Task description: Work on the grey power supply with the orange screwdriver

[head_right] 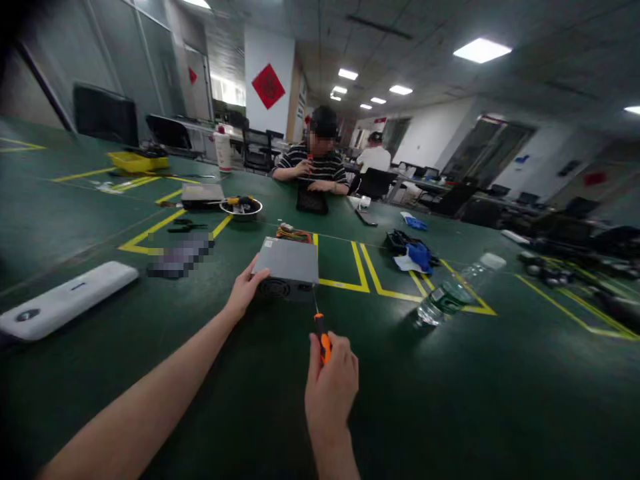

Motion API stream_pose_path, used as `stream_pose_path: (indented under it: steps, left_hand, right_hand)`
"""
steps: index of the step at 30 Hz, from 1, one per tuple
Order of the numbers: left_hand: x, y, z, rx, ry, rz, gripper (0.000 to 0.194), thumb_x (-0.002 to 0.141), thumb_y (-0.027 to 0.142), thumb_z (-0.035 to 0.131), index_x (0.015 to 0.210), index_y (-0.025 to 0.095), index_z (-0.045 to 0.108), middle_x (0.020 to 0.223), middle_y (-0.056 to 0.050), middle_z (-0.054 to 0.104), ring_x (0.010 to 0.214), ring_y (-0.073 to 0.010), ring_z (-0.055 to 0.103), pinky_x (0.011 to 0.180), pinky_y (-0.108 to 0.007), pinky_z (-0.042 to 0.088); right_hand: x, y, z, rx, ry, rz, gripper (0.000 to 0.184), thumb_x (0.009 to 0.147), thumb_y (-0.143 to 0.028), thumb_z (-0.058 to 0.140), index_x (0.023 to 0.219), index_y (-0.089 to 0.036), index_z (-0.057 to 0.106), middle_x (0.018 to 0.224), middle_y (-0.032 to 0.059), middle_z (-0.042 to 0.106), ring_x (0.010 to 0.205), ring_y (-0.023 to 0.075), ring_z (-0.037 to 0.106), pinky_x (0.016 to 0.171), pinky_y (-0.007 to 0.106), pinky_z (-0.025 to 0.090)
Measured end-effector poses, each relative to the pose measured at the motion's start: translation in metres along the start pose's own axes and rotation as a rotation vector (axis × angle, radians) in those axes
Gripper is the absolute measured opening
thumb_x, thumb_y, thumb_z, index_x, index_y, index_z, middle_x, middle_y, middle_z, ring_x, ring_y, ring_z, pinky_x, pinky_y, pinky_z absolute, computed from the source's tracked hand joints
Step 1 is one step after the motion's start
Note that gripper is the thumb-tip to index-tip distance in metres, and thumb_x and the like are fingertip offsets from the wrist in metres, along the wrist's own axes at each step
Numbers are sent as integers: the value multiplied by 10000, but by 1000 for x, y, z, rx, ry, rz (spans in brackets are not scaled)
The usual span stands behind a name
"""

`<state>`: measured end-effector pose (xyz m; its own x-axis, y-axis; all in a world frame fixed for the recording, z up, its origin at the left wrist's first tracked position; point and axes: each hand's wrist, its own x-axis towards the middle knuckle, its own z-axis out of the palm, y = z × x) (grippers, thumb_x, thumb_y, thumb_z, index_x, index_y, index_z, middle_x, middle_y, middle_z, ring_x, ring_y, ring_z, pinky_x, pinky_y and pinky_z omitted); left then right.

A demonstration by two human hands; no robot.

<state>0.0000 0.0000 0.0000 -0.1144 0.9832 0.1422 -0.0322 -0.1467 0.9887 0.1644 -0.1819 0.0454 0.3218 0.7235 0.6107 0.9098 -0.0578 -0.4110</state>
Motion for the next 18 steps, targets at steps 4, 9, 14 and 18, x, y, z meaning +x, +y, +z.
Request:
stream_pose_path:
  steps: [4,9,14,18]
  left_hand:
    - [-1,-1,3,-27,-4,10,718,676,470,613,1320,275,364,1246,-1,542,1116,-208,513,982,-319,350]
    - [0,-3,2,-41,-14,51,702,686,448,611,1321,283,361,1292,3,499,1156,-207,484,1004,-325,326]
    - [1,-5,1,-44,-6,29,702,682,445,616,1317,277,370,1288,-4,503,1168,-218,473,1005,-341,323]
    - [0,-4,1,-45,-10,30,698,683,446,615,1316,280,373,1300,-1,491,1174,-213,467,1013,-333,313]
  right_hand:
    - [1,-2,0,32,0,41,390,854,-537,337,888,-176,480,727,54,583,627,188,568,542,289,412]
    - [0,0,0,87,-21,61,363,854,-521,359,903,-185,486,722,39,564,588,167,545,504,277,412]
    - [-2,4,0,154,99,-43,237,871,-389,418,971,-182,477,850,63,578,728,179,569,627,314,452]
    - [-3,1,2,176,49,-136,194,877,-344,419,970,-188,486,857,60,584,753,179,570,661,323,456]
